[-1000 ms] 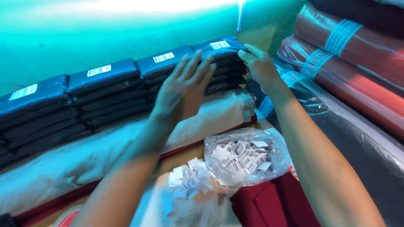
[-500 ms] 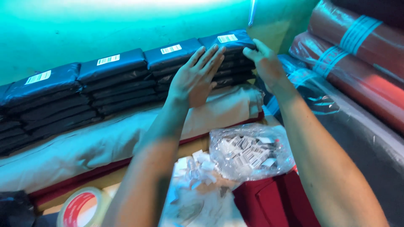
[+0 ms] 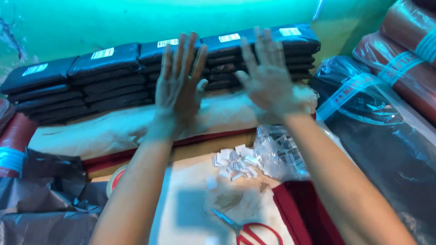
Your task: Wrapping a small item in black plastic film, securing it with tape, applying a barcode label, and folding strips of red fabric.
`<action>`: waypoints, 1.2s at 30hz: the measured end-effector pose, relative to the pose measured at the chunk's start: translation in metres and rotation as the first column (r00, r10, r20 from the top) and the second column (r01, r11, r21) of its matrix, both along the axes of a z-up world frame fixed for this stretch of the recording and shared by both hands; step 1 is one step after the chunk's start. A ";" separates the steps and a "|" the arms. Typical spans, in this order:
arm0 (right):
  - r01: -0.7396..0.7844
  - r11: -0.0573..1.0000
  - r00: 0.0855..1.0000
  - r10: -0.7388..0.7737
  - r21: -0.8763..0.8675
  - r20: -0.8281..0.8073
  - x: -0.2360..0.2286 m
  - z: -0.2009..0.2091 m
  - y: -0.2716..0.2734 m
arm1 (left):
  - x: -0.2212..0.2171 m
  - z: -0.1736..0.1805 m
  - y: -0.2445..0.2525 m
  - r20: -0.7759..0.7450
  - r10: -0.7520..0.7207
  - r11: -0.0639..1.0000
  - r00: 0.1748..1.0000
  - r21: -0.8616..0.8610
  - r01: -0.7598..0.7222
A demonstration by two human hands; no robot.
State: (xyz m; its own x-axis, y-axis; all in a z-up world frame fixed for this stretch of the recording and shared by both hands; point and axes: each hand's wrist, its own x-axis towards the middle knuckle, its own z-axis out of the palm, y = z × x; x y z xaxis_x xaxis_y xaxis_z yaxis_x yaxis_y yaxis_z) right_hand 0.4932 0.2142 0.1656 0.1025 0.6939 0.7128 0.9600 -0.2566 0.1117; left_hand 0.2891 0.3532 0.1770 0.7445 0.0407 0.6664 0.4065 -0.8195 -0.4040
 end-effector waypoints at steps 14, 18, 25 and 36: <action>0.082 0.989 0.996 -0.084 -0.126 -0.010 -0.092 0.008 0.049 | -0.050 -0.017 0.041 0.241 0.099 0.988 0.966 -0.135 -0.067; 0.010 0.984 1.000 -0.008 -0.179 0.017 -0.141 0.016 0.090 | -0.102 -0.025 0.059 0.338 0.236 0.954 0.911 -0.262 -0.150; -0.138 0.986 0.989 0.143 -0.098 0.043 -0.169 0.000 0.137 | -0.125 -0.045 0.108 0.284 0.271 0.944 0.920 -0.266 -0.196; -0.160 0.960 0.980 0.182 -0.229 0.080 -0.232 0.022 0.150 | -0.182 -0.050 0.116 0.438 0.264 0.939 0.860 -0.319 -0.126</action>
State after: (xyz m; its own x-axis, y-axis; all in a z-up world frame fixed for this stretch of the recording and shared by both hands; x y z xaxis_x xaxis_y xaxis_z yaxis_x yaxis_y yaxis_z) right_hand 0.2616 0.3646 0.1878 -0.0950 0.8355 0.5412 0.9687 -0.0476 0.2436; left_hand 0.1068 0.4689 0.1271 0.3048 0.3811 0.8729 0.6526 -0.7511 0.1001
